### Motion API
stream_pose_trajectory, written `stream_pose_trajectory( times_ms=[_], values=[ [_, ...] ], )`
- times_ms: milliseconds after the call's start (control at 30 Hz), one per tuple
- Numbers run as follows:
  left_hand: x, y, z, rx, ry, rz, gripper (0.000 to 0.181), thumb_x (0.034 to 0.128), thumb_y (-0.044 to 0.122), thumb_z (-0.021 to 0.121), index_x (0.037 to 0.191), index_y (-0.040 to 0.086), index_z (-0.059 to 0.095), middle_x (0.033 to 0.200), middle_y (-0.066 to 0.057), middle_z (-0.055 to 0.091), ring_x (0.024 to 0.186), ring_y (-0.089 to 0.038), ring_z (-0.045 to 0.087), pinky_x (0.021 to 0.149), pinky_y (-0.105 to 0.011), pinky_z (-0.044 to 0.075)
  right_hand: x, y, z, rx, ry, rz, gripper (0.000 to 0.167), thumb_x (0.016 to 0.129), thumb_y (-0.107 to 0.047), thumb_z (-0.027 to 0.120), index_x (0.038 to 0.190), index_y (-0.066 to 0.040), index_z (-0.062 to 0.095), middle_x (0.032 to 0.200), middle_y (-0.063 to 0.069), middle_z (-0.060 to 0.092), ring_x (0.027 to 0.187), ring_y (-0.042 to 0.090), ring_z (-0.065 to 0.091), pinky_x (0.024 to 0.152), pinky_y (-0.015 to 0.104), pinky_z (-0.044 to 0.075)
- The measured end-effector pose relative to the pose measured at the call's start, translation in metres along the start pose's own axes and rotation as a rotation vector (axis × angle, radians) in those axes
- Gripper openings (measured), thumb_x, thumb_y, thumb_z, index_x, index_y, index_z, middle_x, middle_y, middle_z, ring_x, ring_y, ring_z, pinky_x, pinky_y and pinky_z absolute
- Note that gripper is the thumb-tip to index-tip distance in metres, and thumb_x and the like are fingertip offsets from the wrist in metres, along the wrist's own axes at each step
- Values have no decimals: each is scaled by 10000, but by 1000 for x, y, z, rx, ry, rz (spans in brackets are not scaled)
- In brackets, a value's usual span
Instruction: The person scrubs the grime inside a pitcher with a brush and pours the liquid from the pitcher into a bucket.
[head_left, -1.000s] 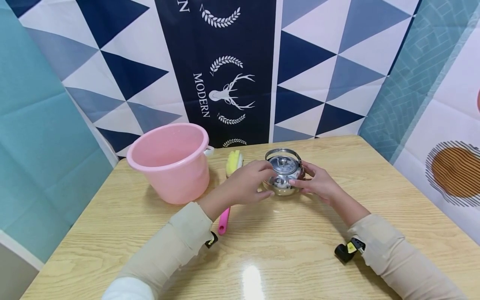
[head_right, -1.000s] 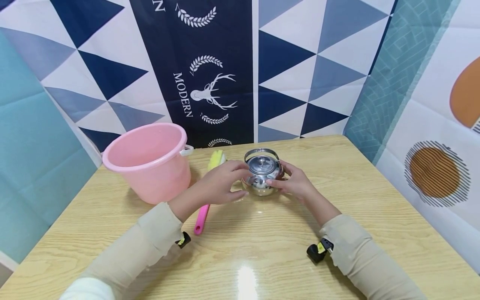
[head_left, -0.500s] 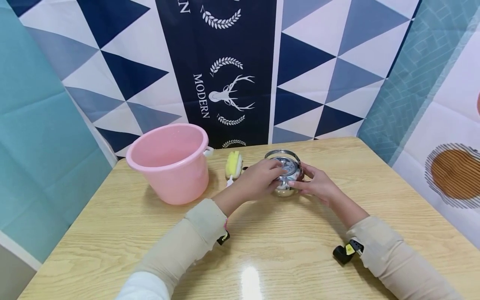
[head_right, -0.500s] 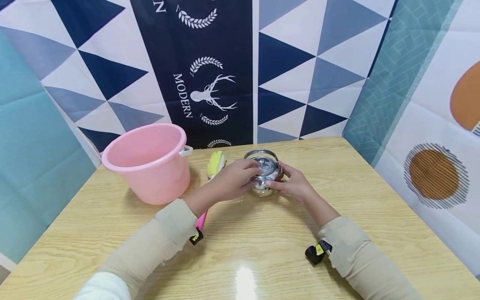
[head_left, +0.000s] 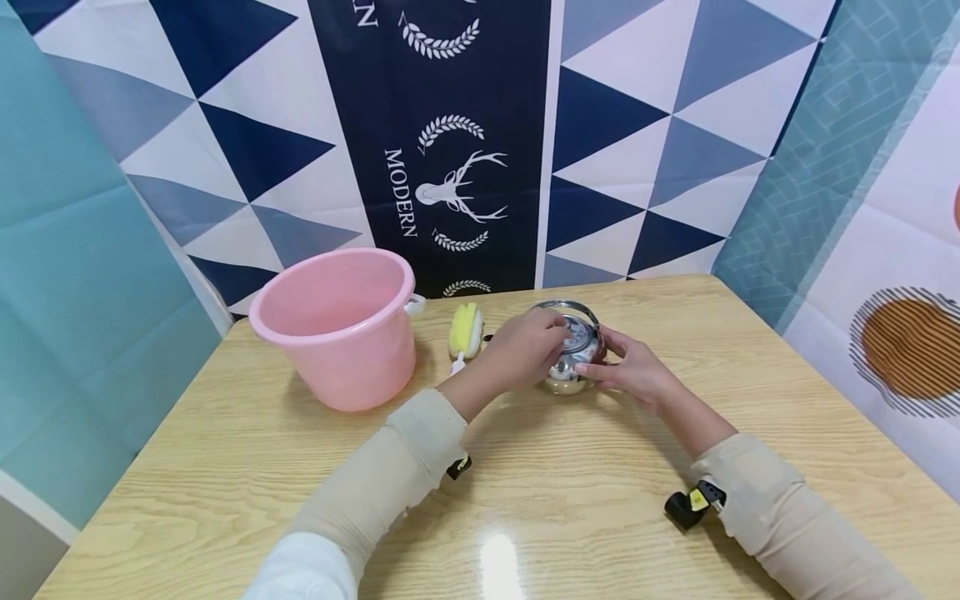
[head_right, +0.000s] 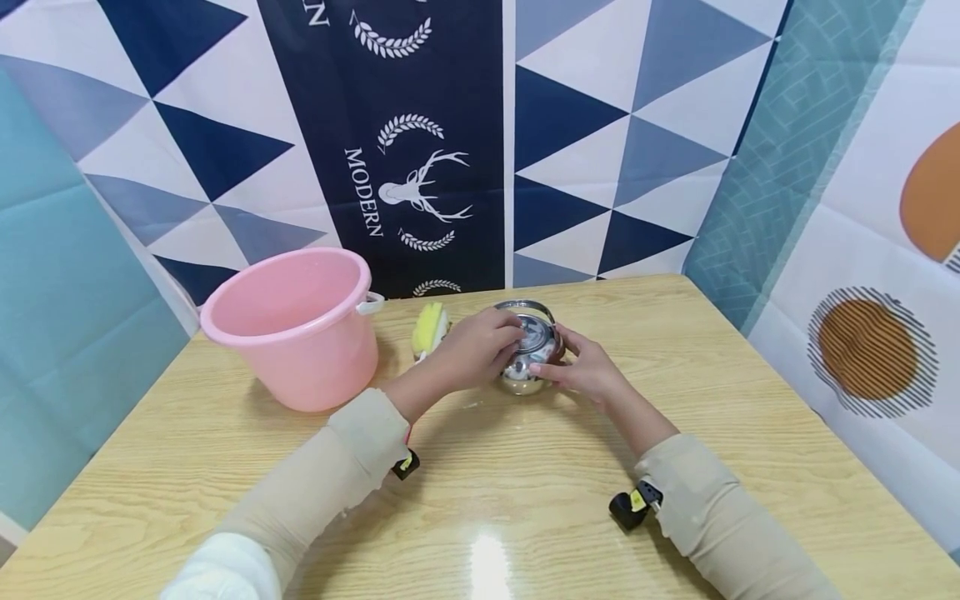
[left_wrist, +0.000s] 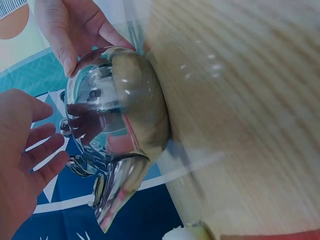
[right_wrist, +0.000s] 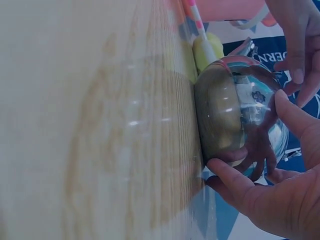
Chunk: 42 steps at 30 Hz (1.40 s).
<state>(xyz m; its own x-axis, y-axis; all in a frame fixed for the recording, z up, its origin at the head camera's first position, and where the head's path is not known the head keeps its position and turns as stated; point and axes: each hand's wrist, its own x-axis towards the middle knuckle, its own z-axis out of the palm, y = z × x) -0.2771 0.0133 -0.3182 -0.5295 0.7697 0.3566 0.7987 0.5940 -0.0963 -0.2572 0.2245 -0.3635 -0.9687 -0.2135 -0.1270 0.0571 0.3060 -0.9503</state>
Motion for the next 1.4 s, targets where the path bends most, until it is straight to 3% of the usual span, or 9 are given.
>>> stream_pose_trajectory(
  times_ms=[200, 367, 733, 867, 1100, 1400],
  values=[
    [9, 1, -2, 83, -3, -12, 174, 956, 190, 588, 1039, 130, 730, 1103, -27, 638, 994, -167, 579, 807, -308, 496, -2, -1, -1, -5, -5, -4, 952, 886, -227, 738, 1565, -94, 84, 1587, 240, 115, 1343, 386, 373, 911, 402, 512],
    [15, 0, -1, 112, -37, -16, 183, 965, 211, 589, 1036, 135, 739, 1113, -23, 641, 994, -166, 582, 811, -305, 495, -2, -1, -1, 4, -8, -16, 944, 889, -212, 734, 1563, -81, 86, 1587, 239, 116, 1316, 381, 399, 895, 386, 521],
    [26, 3, 0, 85, -178, -66, 228, 992, 216, 552, 1141, 139, 706, 1204, -26, 612, 1088, -170, 562, 922, -289, 478, -5, -2, -1, 14, -20, -31, 934, 892, -197, 728, 1560, -66, 88, 1582, 251, 116, 1309, 389, 397, 899, 389, 518],
    [29, 4, -1, 103, -216, -49, 237, 984, 172, 546, 1164, 130, 694, 1229, -27, 610, 1123, -168, 557, 965, -286, 456, -6, -3, -1, 21, -23, -26, 927, 898, -187, 721, 1562, -76, 84, 1587, 240, 112, 1323, 394, 381, 910, 396, 512],
    [30, 3, -2, 106, -232, -43, 228, 957, 122, 580, 1147, 126, 705, 1214, -30, 608, 1111, -164, 553, 956, -284, 457, -5, -2, 0, 14, -27, -36, 922, 900, -191, 719, 1564, -88, 88, 1585, 240, 121, 1326, 388, 377, 921, 411, 504],
    [31, 2, -7, 113, -170, -9, 195, 896, 110, 654, 1070, 143, 737, 1127, -18, 624, 1015, -155, 561, 849, -272, 491, -5, -1, 0, -1, -29, -55, 930, 901, -210, 720, 1566, -97, 79, 1593, 208, 132, 1356, 388, 343, 948, 421, 485]
  ],
)
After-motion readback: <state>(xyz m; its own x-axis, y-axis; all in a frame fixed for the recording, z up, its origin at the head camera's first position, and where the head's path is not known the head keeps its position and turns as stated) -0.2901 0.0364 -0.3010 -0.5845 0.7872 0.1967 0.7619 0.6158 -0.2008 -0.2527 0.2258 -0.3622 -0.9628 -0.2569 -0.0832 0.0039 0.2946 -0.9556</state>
